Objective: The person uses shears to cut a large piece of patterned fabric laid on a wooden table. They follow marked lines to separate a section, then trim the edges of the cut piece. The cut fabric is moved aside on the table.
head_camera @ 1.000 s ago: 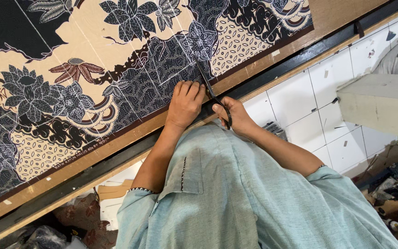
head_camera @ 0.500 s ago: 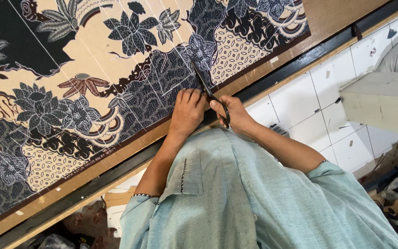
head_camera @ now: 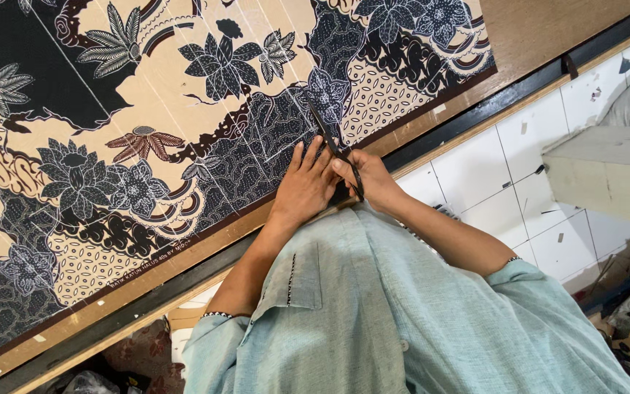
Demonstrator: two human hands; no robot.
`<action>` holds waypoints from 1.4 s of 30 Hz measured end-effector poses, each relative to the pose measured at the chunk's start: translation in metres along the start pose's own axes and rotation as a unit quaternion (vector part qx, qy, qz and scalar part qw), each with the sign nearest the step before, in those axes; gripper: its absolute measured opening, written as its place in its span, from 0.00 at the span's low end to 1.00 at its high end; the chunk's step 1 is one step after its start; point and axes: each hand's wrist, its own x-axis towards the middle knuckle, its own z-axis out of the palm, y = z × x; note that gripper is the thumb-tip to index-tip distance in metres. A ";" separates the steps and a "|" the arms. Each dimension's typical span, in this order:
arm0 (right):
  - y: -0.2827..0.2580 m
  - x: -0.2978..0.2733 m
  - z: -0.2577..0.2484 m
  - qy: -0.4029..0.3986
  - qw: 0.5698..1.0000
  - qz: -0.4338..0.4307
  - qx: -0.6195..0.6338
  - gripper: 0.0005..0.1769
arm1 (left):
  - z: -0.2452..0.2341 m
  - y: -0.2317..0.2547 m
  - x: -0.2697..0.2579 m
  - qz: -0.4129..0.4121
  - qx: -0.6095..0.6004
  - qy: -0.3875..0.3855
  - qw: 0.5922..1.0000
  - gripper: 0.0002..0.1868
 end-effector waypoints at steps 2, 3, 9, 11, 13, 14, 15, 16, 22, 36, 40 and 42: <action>-0.001 0.003 0.001 0.004 1.000 0.022 0.016 0.21 | 0.000 0.001 0.000 -0.004 -0.001 -0.010 1.000 0.28; -0.002 0.003 0.001 0.006 0.999 0.034 0.024 0.21 | 0.000 0.001 0.000 -0.006 -0.002 -0.015 1.000 0.28; -0.012 0.011 0.007 0.008 1.000 0.003 0.010 0.23 | 0.002 -0.002 -0.001 0.010 0.018 -0.034 0.999 0.28; -0.022 0.024 0.011 0.014 1.000 -0.013 0.025 0.22 | 0.003 -0.004 0.000 0.005 0.009 -0.054 0.998 0.27; -0.031 0.036 0.015 0.017 0.999 -0.015 0.039 0.22 | 0.005 -0.004 0.000 0.007 0.011 -0.050 0.999 0.28; -0.035 0.043 0.017 0.016 0.999 -0.010 0.045 0.22 | 0.006 -0.004 0.000 0.009 0.016 -0.035 0.999 0.30; -0.040 0.048 0.019 0.016 0.999 -0.005 0.051 0.22 | 0.007 -0.005 0.000 0.012 0.022 -0.020 0.999 0.31; -0.042 0.050 0.020 0.011 0.998 -0.010 0.055 0.22 | 0.007 -0.004 0.000 0.013 0.019 -0.021 1.000 0.30; -0.047 0.054 0.022 0.008 0.998 -0.020 0.055 0.23 | 0.009 -0.007 -0.001 0.012 -0.001 -0.031 0.999 0.28; -0.061 0.066 0.027 0.013 0.999 0.014 0.048 0.23 | 0.000 -0.011 0.002 0.028 -0.028 0.006 0.999 0.28; -0.068 0.069 0.030 0.014 1.000 -0.006 0.012 0.23 | -0.001 -0.012 0.003 0.034 -0.022 0.013 0.999 0.29; -0.073 0.073 0.033 0.019 0.999 -0.013 -0.026 0.23 | -0.001 -0.012 0.003 0.033 -0.022 0.029 0.999 0.30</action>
